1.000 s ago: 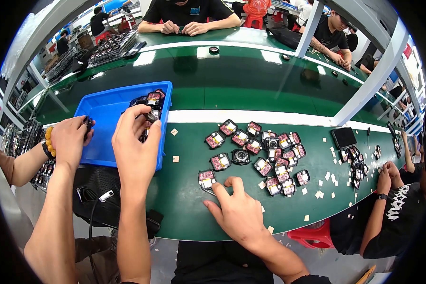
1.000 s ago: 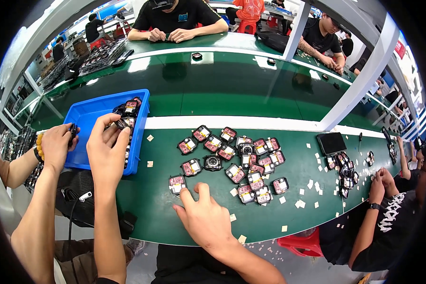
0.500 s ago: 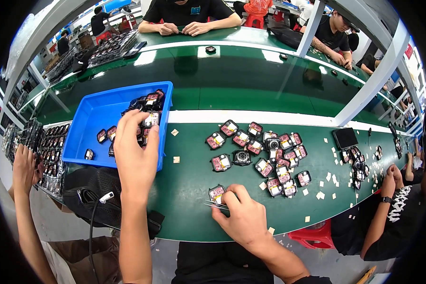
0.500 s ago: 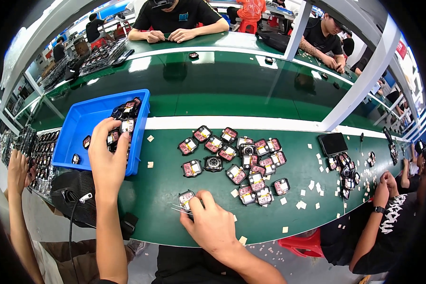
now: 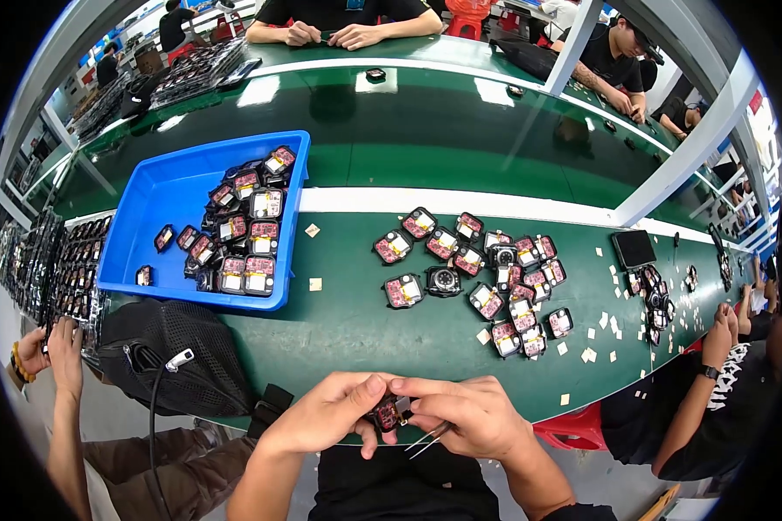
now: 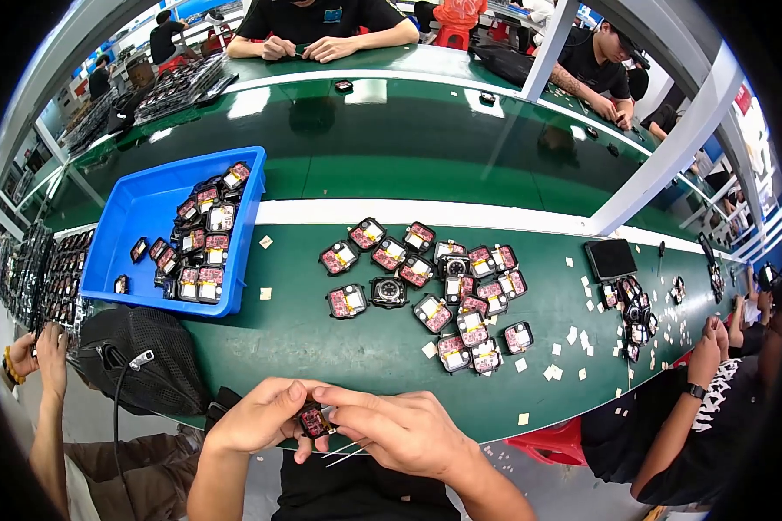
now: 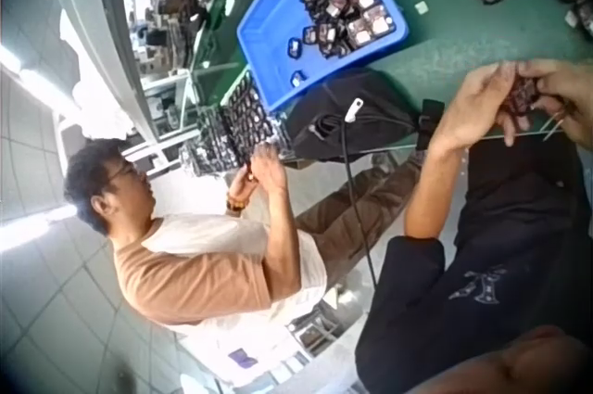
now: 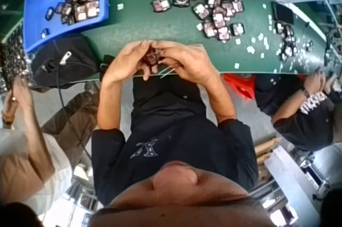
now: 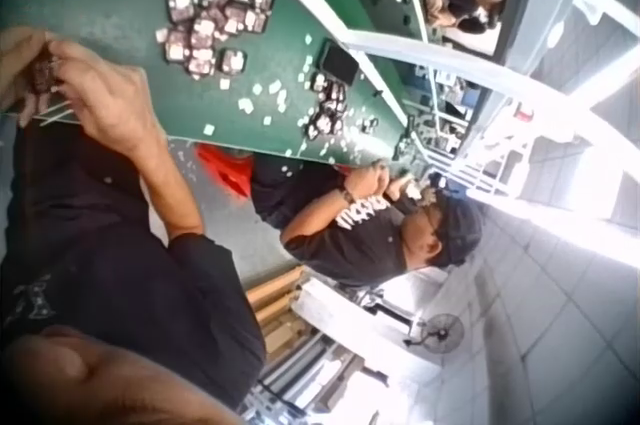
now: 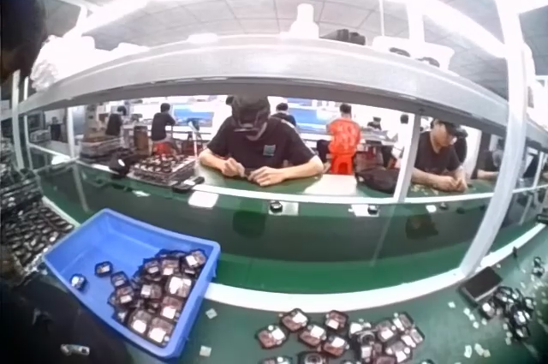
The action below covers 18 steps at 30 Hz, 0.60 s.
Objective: Assembling and applying labels to small electronic components at a factory workstation.
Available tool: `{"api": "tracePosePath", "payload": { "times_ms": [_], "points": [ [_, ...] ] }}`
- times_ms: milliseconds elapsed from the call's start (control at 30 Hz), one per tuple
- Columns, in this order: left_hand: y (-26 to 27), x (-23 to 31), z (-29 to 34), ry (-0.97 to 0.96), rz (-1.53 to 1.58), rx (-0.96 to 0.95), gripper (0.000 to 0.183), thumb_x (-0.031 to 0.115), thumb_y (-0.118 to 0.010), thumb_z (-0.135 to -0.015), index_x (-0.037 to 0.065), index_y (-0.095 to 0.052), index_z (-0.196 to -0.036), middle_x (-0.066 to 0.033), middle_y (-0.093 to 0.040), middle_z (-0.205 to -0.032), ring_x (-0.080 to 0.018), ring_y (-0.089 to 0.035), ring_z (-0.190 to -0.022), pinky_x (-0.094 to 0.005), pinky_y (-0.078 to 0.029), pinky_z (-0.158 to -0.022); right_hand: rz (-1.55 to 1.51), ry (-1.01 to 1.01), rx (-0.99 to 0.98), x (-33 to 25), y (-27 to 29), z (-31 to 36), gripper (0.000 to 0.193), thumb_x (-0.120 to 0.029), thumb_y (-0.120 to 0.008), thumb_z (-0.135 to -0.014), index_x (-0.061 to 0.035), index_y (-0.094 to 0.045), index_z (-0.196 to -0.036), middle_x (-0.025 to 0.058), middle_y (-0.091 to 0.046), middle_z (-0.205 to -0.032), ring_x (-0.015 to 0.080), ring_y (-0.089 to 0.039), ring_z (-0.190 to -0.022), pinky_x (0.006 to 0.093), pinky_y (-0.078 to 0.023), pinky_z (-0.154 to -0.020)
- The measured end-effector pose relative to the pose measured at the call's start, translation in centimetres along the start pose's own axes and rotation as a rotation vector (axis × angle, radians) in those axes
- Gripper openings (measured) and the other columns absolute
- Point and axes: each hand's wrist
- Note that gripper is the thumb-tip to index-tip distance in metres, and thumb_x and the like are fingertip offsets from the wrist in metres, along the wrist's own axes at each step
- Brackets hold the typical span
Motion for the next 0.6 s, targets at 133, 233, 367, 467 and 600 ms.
{"api": "tracePosePath", "payload": {
  "times_ms": [133,233,367,467,600],
  "points": [
    [0.8,-1.0,-0.1,-0.034,0.216,-0.096,0.051,0.033,-0.051,-0.11,-0.01,-0.053,-0.139,-0.0176,-0.067,-0.113,-0.0252,-0.072,-0.094,-0.0349,-0.063,-0.077,0.039,0.024,-0.005,-0.3,0.1,-0.3,0.026,-0.005,-0.079,-0.086,-0.0067,-0.064,-0.107,0.0077,-0.073,-0.123,0.0249,-0.074,-0.07,0.0313,-0.058,-0.054],
    [0.5,-1.3,-0.4,-0.133,0.285,-0.092,0.049,0.029,-0.05,-0.111,-0.009,-0.051,-0.141,-0.0199,-0.066,-0.121,-0.0282,-0.072,-0.1,-0.0386,-0.063,-0.085,0.117,-0.058,0.069,-1.1,0.1,-0.4,0.033,-0.006,-0.081,-0.084,-0.0065,-0.062,-0.112,0.0092,-0.069,-0.118,0.0261,-0.072,-0.071,0.0331,-0.058,-0.054],
    [-1.0,-3.0,-1.4,-0.445,0.432,-0.014,0.051,0.021,-0.061,-0.105,-0.006,-0.044,-0.145,-0.0206,-0.061,-0.131,-0.0366,-0.068,-0.116,-0.0452,-0.059,-0.1,0.182,-0.362,0.068,-2.0,0.7,-0.2,0.042,-0.006,-0.082,-0.081,-0.0048,-0.06,-0.117,0.012,-0.06,-0.114,0.0282,-0.068,-0.074,0.0369,-0.056,-0.057],
    [-1.8,-3.9,-2.3,-0.547,0.411,0.056,0.053,0.018,-0.07,-0.099,0.0,-0.047,-0.143,-0.0212,-0.059,-0.135,-0.0394,-0.064,-0.123,-0.0493,-0.056,-0.104,0.162,-0.411,0.112,-1.6,0.4,0.6,0.04,-0.004,-0.081,-0.082,-0.0045,-0.061,-0.117,0.012,-0.061,-0.112,0.0277,-0.067,-0.072,0.0372,-0.055,-0.056],
    [-1.6,-5.4,-2.6,-0.592,0.334,0.173,0.054,0.015,-0.076,-0.094,0.006,-0.05,-0.141,-0.0196,-0.057,-0.138,-0.039,-0.061,-0.127,-0.0507,-0.055,-0.105,0.362,-0.205,0.19,-0.8,-0.3,1.2,0.033,-0.002,-0.081,-0.079,-0.0039,-0.07,-0.11,0.0088,-0.063,-0.099,0.0236,-0.064,-0.068,0.0352,-0.053,-0.055]
  ]
}}
Point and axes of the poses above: each hand's wrist, its own z-axis away from the middle knuckle, its own y-axis out of the back of the hand, x = y × z
